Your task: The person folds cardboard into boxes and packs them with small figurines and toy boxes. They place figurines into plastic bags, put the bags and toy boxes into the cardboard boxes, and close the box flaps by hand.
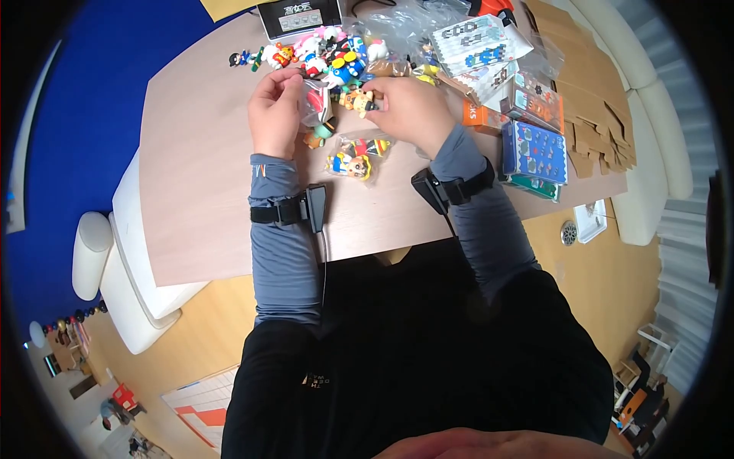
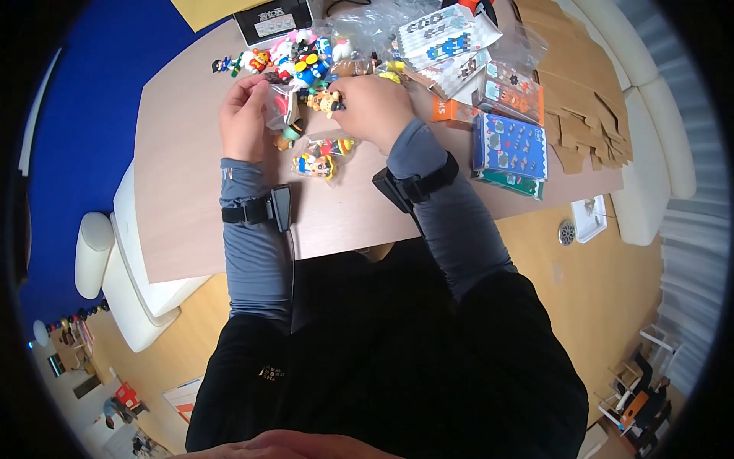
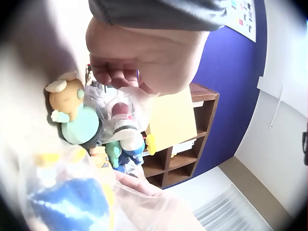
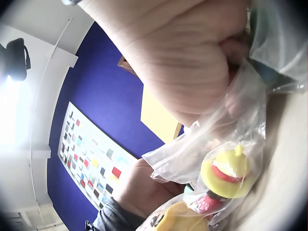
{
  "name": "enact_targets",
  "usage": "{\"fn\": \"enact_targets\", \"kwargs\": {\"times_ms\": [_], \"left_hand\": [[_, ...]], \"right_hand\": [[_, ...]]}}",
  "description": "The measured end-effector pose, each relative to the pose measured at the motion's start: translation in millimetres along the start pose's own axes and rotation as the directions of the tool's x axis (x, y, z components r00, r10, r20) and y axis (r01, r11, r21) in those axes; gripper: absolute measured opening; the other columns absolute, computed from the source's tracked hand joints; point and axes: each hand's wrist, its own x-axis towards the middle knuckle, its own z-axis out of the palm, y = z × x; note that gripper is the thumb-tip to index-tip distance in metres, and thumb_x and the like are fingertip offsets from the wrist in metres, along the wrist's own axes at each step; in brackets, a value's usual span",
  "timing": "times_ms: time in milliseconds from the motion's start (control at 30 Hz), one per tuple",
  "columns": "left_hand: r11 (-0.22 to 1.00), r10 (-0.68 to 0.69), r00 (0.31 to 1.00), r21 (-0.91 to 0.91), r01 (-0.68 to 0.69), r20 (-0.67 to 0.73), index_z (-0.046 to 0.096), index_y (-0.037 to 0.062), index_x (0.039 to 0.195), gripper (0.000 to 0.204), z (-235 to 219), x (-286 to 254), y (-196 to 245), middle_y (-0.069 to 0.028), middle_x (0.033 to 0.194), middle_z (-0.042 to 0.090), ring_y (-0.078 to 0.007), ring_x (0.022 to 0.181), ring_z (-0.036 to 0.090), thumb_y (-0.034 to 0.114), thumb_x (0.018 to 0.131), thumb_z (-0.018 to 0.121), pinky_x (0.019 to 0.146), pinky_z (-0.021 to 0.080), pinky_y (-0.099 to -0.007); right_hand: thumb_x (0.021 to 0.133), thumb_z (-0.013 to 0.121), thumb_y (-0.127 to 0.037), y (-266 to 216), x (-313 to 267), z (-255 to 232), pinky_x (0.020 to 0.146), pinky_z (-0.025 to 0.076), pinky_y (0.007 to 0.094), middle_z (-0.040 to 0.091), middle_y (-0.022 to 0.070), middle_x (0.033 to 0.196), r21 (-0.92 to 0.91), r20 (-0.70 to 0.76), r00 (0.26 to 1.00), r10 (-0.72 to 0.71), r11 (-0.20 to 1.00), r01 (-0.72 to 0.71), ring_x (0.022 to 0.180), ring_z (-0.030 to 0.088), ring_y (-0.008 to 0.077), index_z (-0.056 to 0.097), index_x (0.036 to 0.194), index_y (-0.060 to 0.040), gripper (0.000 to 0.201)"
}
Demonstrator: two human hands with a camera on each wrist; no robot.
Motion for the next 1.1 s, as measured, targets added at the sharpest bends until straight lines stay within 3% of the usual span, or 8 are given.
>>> {"fn": "enact_targets", "kwargs": {"times_ms": [67,167,267,300,367,500,800,1100], "left_hand": [[1.000,0.001,1.000,-0.020,-0.001,-0.021,0.071,0.0013,0.110,0.019,1.1,-0.2,0.1,0.0022,0.086,0.065,-0.0053,0.077,0.058,0.012,0.095,0.072,0.067,0.048,-0.0199],[0.989,-0.021,0.984,0.148,-0.005,0.179,0.069,0.0034,0.120,0.044,7.0,-1.7,-3.0,-0.0033,0.104,0.064,-0.0116,0.093,0.060,0.027,0.086,0.083,0.079,0.050,-0.0262],[0.844,0.189,0.935,0.437,-0.312,0.301,0.064,-0.0007,0.124,0.042,12.7,-8.0,-10.4,-0.0049,0.109,0.069,-0.0114,0.100,0.063,0.019,0.091,0.080,0.090,0.051,-0.0270],[0.843,0.193,0.933,0.436,-0.316,0.303,0.064,-0.0007,0.124,0.042,11.8,-6.5,-12.3,-0.0049,0.109,0.069,-0.0114,0.100,0.063,0.019,0.091,0.080,0.090,0.051,-0.0270],[0.903,0.038,0.959,0.401,-0.154,0.281,0.065,-0.0013,0.121,0.038,10.6,-4.8,-13.6,-0.0049,0.106,0.069,-0.0112,0.095,0.064,0.018,0.091,0.079,0.086,0.052,-0.0252],[0.971,-0.076,0.967,0.237,0.017,0.245,0.068,-0.0009,0.113,0.030,15.2,-10.5,-1.4,-0.0020,0.094,0.065,-0.0102,0.086,0.063,0.020,0.093,0.076,0.076,0.052,-0.0249],[0.996,0.042,0.994,0.073,-0.049,0.099,0.064,-0.0008,0.115,0.022,3.4,3.4,-11.9,0.0034,0.083,0.063,-0.0035,0.074,0.054,0.014,0.098,0.069,0.064,0.044,-0.0202],[0.980,-0.024,0.982,0.188,0.059,-0.185,0.066,-0.0003,0.112,0.020,-20.0,16.9,-21.7,0.0044,0.079,0.062,-0.0056,0.072,0.055,0.015,0.099,0.066,0.065,0.045,-0.0222]], "right_hand": [[0.079,0.081,-0.031,0.7,-0.7,-0.1,0.068,0.054,0.0396,0.070,0.0059,0.079,0.011,0.001,1.000,-0.004,1.000,0.004,0.075,0.069,0.0263,0.074,0.114,-0.0138,0.040],[0.078,0.082,-0.032,-1.8,-0.1,-3.9,0.068,0.053,0.0396,0.069,0.0054,0.079,0.033,0.027,1.000,-0.005,0.999,0.004,0.076,0.069,0.0254,0.073,0.108,-0.0148,0.036],[0.077,0.082,-0.033,-4.5,0.1,-7.2,0.067,0.052,0.0394,0.068,0.0042,0.077,0.062,0.058,0.998,-0.003,0.998,-0.001,0.075,0.069,0.0247,0.071,0.105,-0.0146,0.035],[0.076,0.083,-0.033,-4.7,0.6,-7.7,0.067,0.052,0.0393,0.067,0.0036,0.076,0.080,0.068,0.998,-0.002,0.997,-0.003,0.075,0.069,0.0244,0.071,0.105,-0.0142,0.036],[0.076,0.083,-0.033,-2.0,0.9,-5.1,0.066,0.052,0.0388,0.067,0.0032,0.075,0.075,0.058,0.998,-0.005,0.997,0.001,0.074,0.068,0.0241,0.071,0.105,-0.0142,0.036],[0.076,0.083,-0.033,-1.4,1.3,-3.8,0.065,0.051,0.0374,0.066,0.0027,0.075,0.077,0.052,0.999,-0.008,0.997,0.004,0.071,0.067,0.0232,0.071,0.105,-0.0140,0.037],[0.076,0.082,-0.034,-0.9,1.2,-2.3,0.063,0.050,0.0369,0.065,0.0024,0.074,0.136,0.028,0.999,0.015,0.990,-0.019,0.070,0.066,0.0219,0.072,0.103,-0.0147,0.035],[0.077,0.083,-0.033,-4.0,2.3,-5.4,0.063,0.050,0.0363,0.065,0.0018,0.073,0.140,0.062,0.997,0.045,0.989,-0.054,0.069,0.066,0.0210,0.072,0.102,-0.0163,0.032]]}}
